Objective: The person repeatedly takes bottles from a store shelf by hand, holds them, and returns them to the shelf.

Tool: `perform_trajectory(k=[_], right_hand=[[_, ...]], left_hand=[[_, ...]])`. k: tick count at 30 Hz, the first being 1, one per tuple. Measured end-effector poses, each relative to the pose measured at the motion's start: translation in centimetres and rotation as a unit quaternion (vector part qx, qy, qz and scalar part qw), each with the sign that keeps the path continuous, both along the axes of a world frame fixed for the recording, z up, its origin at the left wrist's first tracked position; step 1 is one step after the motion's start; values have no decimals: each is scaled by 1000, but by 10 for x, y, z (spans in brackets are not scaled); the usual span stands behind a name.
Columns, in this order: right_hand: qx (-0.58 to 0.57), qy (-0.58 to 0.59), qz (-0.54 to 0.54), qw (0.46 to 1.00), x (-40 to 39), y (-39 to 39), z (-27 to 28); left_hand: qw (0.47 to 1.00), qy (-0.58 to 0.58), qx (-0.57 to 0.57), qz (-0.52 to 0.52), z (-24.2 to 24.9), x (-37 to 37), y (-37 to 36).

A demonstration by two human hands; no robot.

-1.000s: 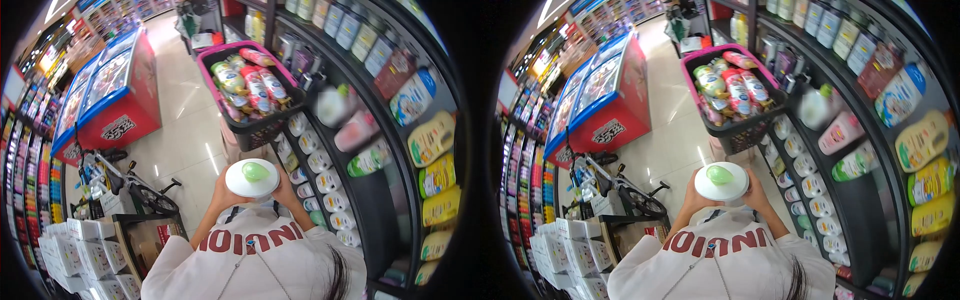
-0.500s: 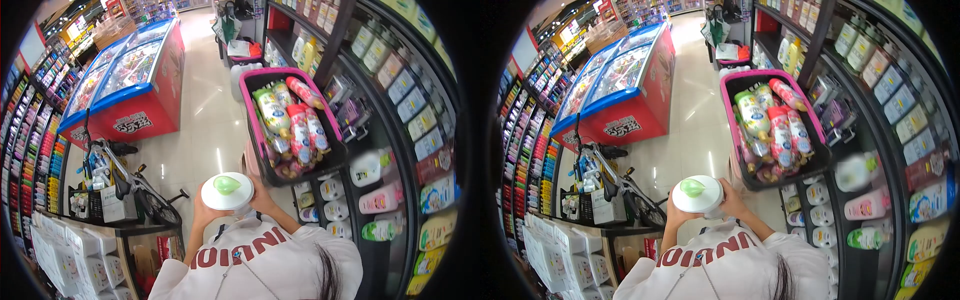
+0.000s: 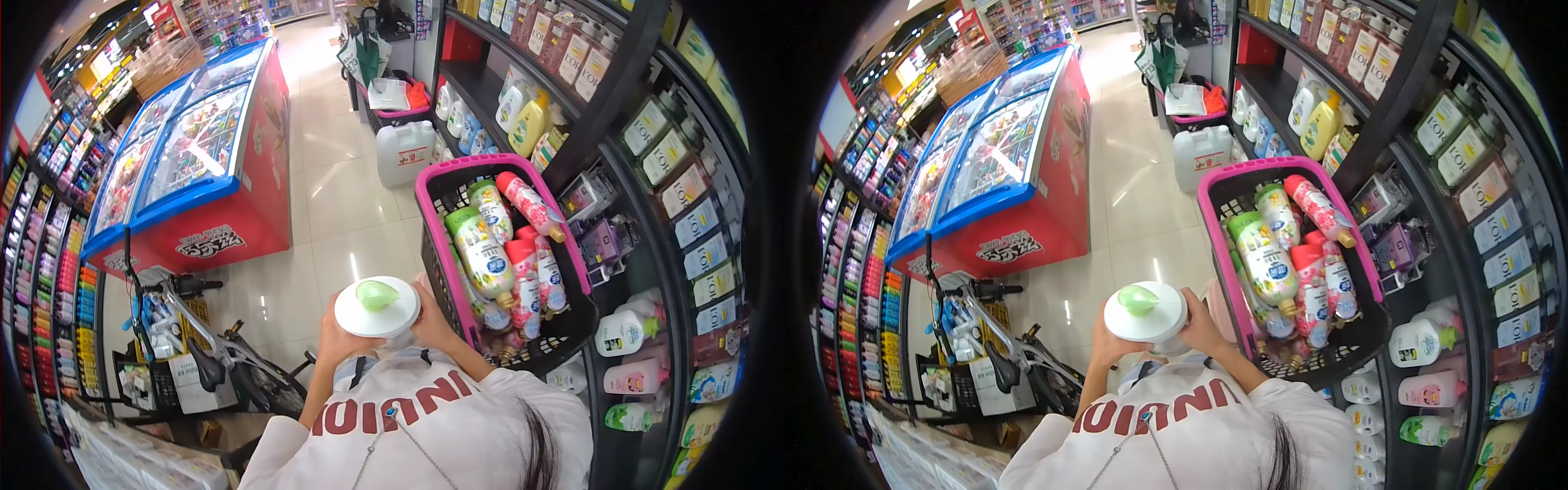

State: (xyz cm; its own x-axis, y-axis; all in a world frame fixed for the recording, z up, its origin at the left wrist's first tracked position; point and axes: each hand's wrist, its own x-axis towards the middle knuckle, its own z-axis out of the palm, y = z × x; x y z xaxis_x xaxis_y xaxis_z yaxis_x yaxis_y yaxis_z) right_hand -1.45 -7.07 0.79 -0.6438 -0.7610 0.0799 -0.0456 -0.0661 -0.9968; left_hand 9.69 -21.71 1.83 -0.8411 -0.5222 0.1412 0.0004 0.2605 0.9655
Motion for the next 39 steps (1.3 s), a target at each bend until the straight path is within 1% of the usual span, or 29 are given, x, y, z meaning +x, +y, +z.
perform_trajectory(k=[2,3,4,5,6,7,8,10,11,15,17,18,19,20,24,26,28,29,32,34,36,38,39], right_hand=[[2,45,-46,998,-14,-26,0],[-17,26,-69,997,-21,-41,-6],[-21,26,-77,996,-28,-57,-9],[-30,16,-89,995,-36,-73,-9],[-36,7,-100,994,-43,-87,-8],[-35,31,-102,994,-51,-100,-4],[-33,31,-109,993,-58,-111,0],[-4,65,-122,990,-72,-133,4],[-4,61,-129,990,-77,-142,7],[-6,55,-156,986,-98,-174,7],[3,57,-166,984,-114,-188,3],[-10,25,-164,986,-122,-195,1],[-20,-7,-163,986,-141,-204,-3],[-19,-6,-166,986,-153,-211,-7],[-51,-20,-165,985,-206,-233,-22],[-61,-13,-175,983,-236,-240,-25],[-38,-13,-183,982,-267,-249,-24],[-44,-15,-189,981,-281,-253,-23],[-70,-17,-215,974,-321,-258,-21],[-85,-3,-286,955,-340,-259,-16],[-74,-5,-289,954,-361,-253,-18],[-69,5,-294,953,-382,-247,-18],[-66,-13,-327,942,-388,-244,-16]], left_hand=[[997,7,69,-45,-5,-22,-32],[996,5,68,-52,-10,-33,-47],[997,14,42,-57,-14,-45,-65],[998,24,16,-62,-15,-56,-85],[997,23,14,-70,-13,-65,-103],[996,22,16,-88,-11,-76,-118],[994,20,18,-107,-9,-87,-132],[992,12,5,-128,1,-108,-158],[990,2,-6,-141,5,-116,-169],[986,-28,5,-166,9,-146,-204],[985,-9,4,-173,4,-163,-216],[984,-8,8,-177,0,-172,-221],[984,3,33,-174,-8,-193,-230],[984,15,52,-169,-12,-204,-237],[981,20,51,-185,-14,-258,-257],[980,-2,57,-188,-10,-290,-266],[979,10,32,-200,-13,-326,-277],[978,14,18,-205,-15,-341,-282],[973,21,-17,-230,-13,-392,-291],[968,13,3,-252,-11,-425,-291],[962,4,27,-273,-9,-450,-288],[953,9,2,-302,-3,-480,-282],[950,11,2,-311,3,-494,-278]])
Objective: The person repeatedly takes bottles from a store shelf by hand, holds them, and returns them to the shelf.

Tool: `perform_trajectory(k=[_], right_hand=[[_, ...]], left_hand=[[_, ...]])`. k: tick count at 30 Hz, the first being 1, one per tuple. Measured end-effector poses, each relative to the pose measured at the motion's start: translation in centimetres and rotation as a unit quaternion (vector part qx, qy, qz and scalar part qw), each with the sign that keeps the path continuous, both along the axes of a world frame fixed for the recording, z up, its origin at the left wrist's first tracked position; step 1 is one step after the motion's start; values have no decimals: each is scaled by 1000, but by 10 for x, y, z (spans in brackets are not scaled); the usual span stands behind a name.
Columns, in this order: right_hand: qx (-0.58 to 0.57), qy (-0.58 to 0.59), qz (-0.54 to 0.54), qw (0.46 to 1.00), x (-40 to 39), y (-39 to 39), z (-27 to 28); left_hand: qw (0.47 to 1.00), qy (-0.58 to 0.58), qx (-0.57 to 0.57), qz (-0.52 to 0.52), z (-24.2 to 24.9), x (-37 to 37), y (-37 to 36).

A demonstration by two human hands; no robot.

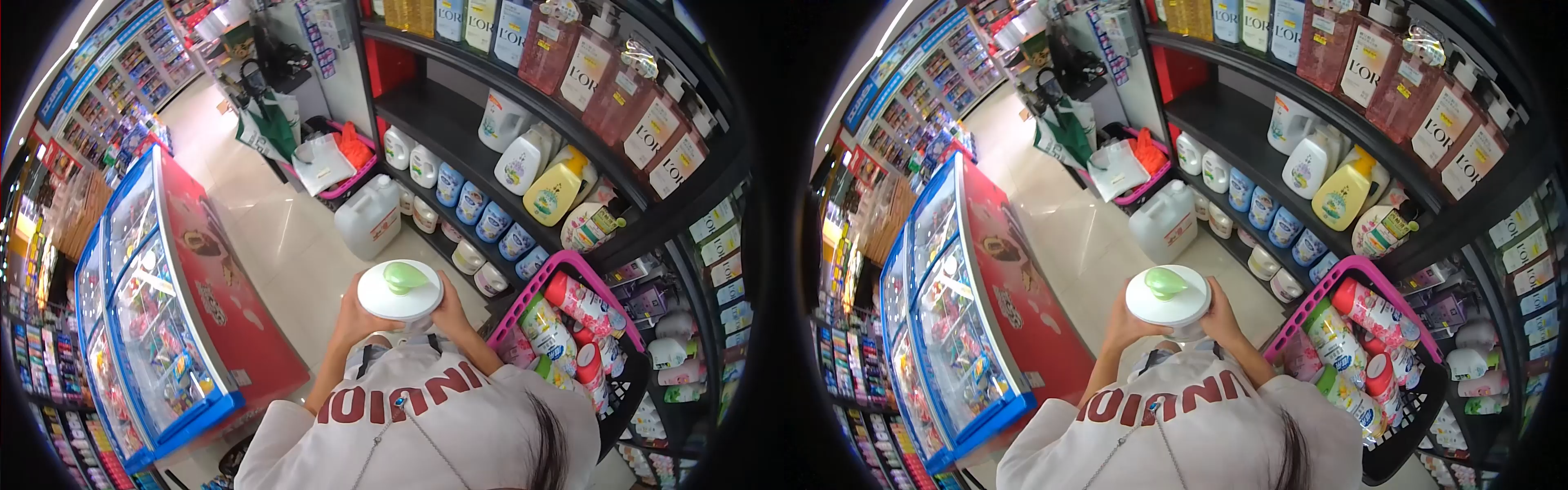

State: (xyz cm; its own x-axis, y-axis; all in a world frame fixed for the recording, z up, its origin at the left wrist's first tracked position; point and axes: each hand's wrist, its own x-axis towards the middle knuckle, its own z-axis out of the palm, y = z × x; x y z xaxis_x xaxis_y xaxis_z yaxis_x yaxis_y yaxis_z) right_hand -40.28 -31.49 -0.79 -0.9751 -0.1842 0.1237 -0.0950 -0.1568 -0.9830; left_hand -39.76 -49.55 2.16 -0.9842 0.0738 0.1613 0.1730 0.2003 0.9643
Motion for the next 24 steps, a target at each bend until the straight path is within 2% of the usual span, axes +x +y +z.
perform_trajectory(k=[2,5,7,9,14,18,21,23,24], right_hand=[[11,-12,-55,998,-12,6,9],[-12,-37,-135,990,-32,12,5],[5,-32,-136,990,-53,16,-1],[-6,-37,-214,976,-71,15,-2],[82,-34,-274,958,-125,20,-4],[73,-53,-347,933,-170,18,-3],[122,-20,-363,924,-204,28,-13],[167,31,-422,890,-224,33,-20],[156,19,-442,883,-232,35,-19]], left_hand=[[999,-9,-10,-37,10,-23,9],[995,-27,5,-101,-1,-65,17],[990,-32,2,-135,-3,-95,22],[985,-39,0,-170,-4,-126,27],[962,18,-17,-273,-1,-214,35],[944,46,4,-327,-1,-282,46],[928,65,-1,-368,8,-327,55],[918,68,-5,-392,16,-353,63],[915,89,-8,-394,22,-365,68]])
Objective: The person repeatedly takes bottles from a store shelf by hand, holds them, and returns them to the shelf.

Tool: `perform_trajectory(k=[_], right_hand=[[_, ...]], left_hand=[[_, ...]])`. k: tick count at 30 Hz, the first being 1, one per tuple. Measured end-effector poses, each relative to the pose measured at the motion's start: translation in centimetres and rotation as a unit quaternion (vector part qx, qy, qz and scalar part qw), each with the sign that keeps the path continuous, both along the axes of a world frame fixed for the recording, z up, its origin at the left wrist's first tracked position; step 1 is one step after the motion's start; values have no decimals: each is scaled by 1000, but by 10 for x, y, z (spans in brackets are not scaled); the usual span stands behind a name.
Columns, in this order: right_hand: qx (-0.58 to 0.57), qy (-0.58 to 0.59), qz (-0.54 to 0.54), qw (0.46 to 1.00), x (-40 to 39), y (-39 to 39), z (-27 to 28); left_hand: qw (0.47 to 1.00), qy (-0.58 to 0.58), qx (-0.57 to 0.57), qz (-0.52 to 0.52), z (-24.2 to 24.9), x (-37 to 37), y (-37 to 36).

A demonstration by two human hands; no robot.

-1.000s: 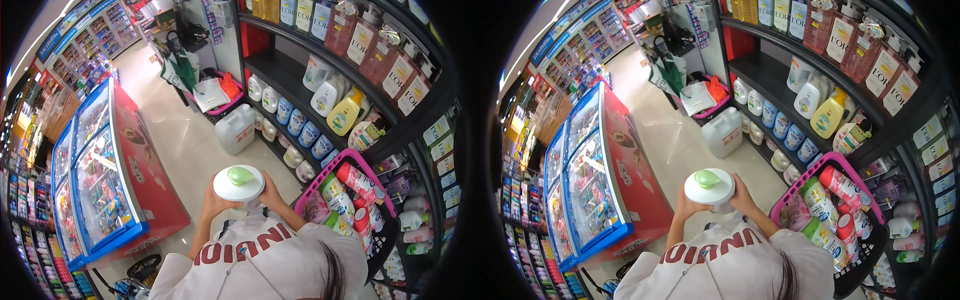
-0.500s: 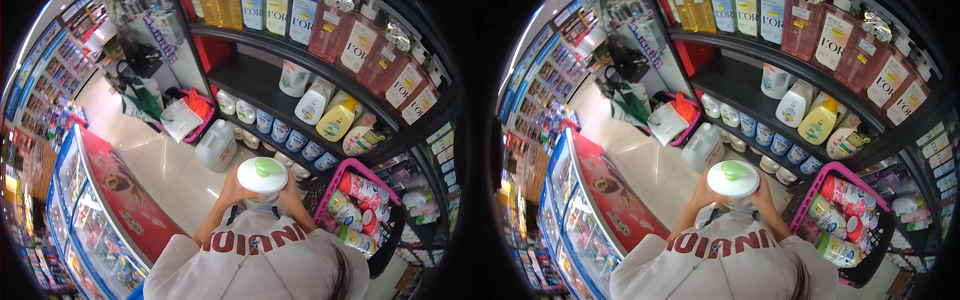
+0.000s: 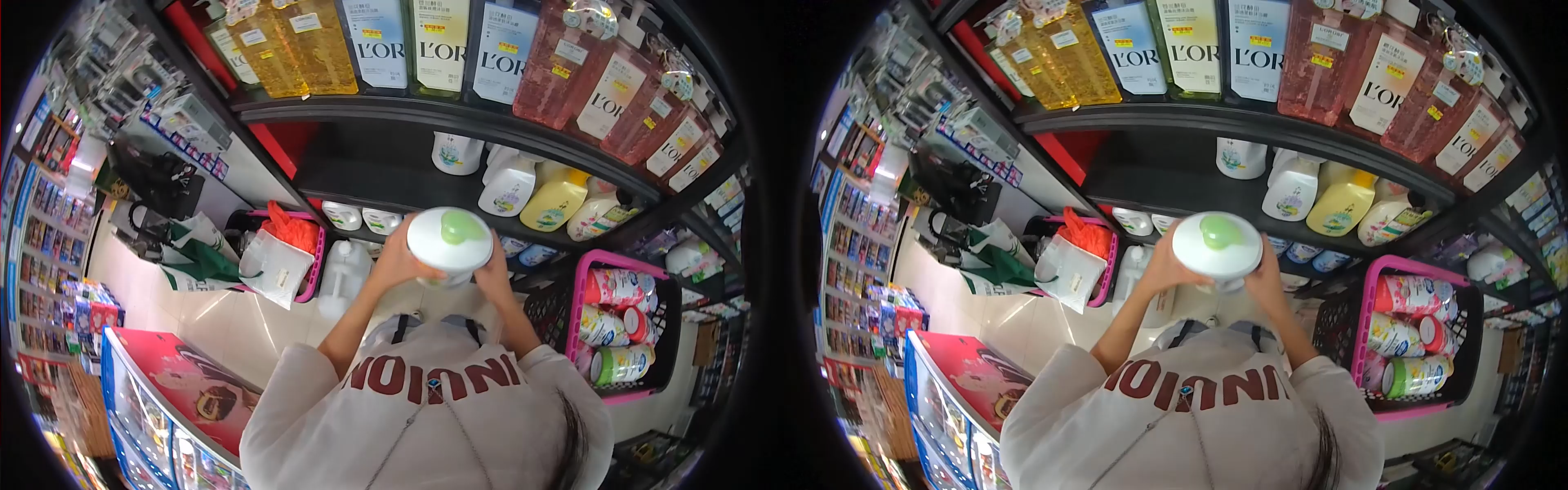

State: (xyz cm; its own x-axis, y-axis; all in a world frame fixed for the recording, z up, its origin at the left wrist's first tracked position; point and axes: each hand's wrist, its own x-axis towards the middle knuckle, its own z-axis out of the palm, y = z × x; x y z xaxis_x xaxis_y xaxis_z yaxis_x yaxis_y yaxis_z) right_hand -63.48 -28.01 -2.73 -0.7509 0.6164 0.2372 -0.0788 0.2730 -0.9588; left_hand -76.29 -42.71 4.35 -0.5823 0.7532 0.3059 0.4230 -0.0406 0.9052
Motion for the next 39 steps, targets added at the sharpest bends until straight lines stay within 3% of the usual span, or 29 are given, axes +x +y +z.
perform_trajectory(k=[3,5,7,9,16,21,23,29,33,35,36,38,39], right_hand=[[-49,8,7,999,-30,16,18],[65,-29,-29,997,-45,25,27],[100,-27,-18,994,-61,39,25],[-15,3,27,1000,-73,42,33],[24,5,-35,999,-101,73,-4],[-20,20,-21,999,-117,85,-2],[-50,3,-45,998,-120,88,0],[-62,-36,-94,993,-128,93,7],[-29,-96,-124,987,-128,89,-16],[58,17,-171,983,-123,70,-35],[42,-9,-120,992,-118,70,-44],[18,-53,-119,991,-109,58,-57],[-4,-95,-116,989,-107,55,-58]], left_hand=[[999,39,25,-18,4,-35,22],[998,49,30,-27,6,-51,33],[998,51,47,-15,1,-65,46],[998,40,45,-23,0,-75,55],[998,32,29,-45,-22,-110,85],[999,5,0,-39,-28,-124,99],[996,79,9,-32,-30,-128,106],[997,50,-22,-55,-22,-132,115],[998,1,-41,-49,-24,-127,118],[999,-25,-10,-38,-27,-122,116],[999,-24,-9,-40,-37,-121,118],[996,83,33,17,-58,-118,121],[996,83,32,15,-62,-120,123]])
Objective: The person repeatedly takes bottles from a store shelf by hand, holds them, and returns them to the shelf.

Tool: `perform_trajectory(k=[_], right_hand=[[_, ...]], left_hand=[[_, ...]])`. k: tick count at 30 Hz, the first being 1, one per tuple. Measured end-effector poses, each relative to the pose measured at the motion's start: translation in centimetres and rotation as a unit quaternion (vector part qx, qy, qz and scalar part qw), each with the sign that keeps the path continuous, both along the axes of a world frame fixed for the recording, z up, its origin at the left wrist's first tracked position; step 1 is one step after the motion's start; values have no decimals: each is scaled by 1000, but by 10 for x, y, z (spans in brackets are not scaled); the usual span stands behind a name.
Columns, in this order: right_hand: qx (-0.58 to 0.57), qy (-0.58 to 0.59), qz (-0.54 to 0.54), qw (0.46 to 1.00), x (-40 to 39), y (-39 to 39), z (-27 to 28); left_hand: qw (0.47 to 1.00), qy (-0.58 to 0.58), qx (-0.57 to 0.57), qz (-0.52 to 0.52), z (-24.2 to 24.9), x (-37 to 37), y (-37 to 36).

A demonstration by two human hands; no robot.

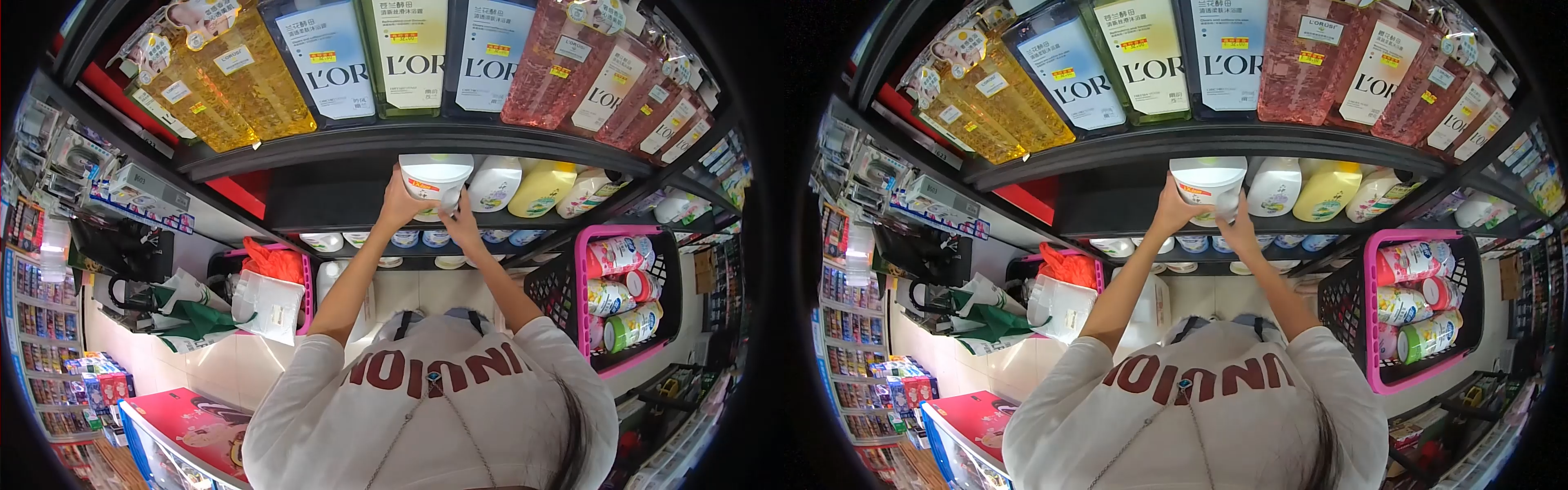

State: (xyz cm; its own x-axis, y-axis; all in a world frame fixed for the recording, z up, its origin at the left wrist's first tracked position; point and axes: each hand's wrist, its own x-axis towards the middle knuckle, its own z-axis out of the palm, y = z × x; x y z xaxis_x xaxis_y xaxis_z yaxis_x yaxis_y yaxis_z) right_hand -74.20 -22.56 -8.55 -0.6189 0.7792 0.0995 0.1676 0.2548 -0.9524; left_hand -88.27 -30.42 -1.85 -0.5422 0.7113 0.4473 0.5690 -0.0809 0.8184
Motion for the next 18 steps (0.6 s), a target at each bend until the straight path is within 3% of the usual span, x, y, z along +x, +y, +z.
perform_trajectory(k=[11,18], right_hand=[[-39,-17,24,999,-11,-4,-10],[-29,-19,37,999,-9,-2,-16]], left_hand=[[994,-64,-89,-29,-1,-10,12],[995,-61,-69,-39,-1,-8,11]])
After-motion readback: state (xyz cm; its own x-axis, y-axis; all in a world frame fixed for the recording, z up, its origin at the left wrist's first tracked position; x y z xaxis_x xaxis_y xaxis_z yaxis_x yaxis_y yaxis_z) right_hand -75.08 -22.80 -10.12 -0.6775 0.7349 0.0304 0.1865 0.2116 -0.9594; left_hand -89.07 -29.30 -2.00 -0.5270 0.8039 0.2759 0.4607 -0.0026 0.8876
